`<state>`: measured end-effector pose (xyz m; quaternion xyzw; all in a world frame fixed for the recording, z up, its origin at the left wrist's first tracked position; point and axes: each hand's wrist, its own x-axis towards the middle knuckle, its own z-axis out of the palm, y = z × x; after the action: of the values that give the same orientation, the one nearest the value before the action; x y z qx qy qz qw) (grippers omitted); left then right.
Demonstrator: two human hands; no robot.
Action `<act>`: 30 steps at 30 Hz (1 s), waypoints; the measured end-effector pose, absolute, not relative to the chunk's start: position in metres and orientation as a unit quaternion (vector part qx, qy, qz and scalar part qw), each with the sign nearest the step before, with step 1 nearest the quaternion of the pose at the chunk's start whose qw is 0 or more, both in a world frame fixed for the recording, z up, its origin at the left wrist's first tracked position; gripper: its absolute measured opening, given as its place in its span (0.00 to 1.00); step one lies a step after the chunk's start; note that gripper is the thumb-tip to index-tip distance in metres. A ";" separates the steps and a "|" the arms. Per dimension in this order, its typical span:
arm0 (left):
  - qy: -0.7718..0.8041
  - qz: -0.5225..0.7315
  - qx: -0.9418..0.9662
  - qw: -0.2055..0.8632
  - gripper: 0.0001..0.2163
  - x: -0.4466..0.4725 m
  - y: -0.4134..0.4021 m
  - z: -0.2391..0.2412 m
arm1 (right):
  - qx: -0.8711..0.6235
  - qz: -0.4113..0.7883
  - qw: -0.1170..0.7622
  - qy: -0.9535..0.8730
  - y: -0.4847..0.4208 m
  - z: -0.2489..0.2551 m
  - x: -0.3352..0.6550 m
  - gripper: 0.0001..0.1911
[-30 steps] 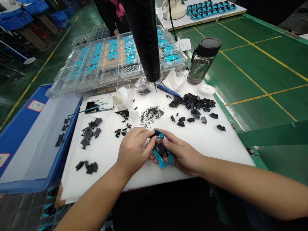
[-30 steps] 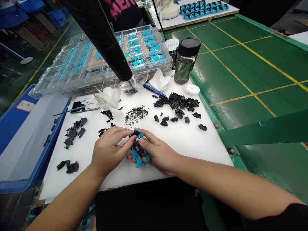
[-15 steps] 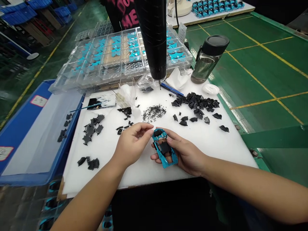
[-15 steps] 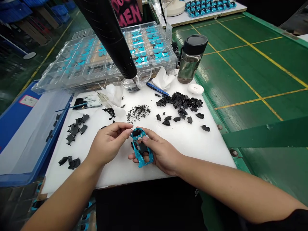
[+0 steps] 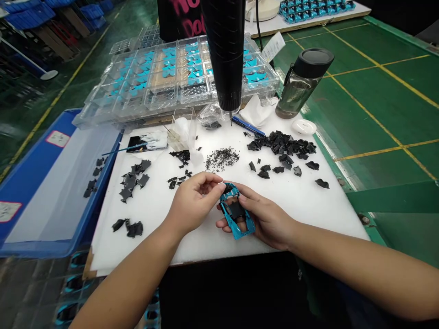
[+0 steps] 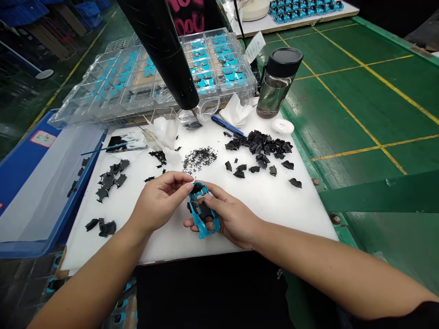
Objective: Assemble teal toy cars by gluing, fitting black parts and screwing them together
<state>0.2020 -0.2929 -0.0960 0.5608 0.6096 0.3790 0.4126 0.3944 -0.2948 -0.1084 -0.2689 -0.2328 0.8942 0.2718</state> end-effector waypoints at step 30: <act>0.510 0.346 0.640 0.459 0.12 0.182 -0.294 -0.088 | -0.260 0.900 0.267 -0.228 -0.293 -0.111 0.395 0.15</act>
<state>0.1822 -0.2944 -0.0880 0.6398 0.5102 0.3461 0.4588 0.3950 -0.2933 -0.1107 -0.2595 -0.2277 0.8997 0.2670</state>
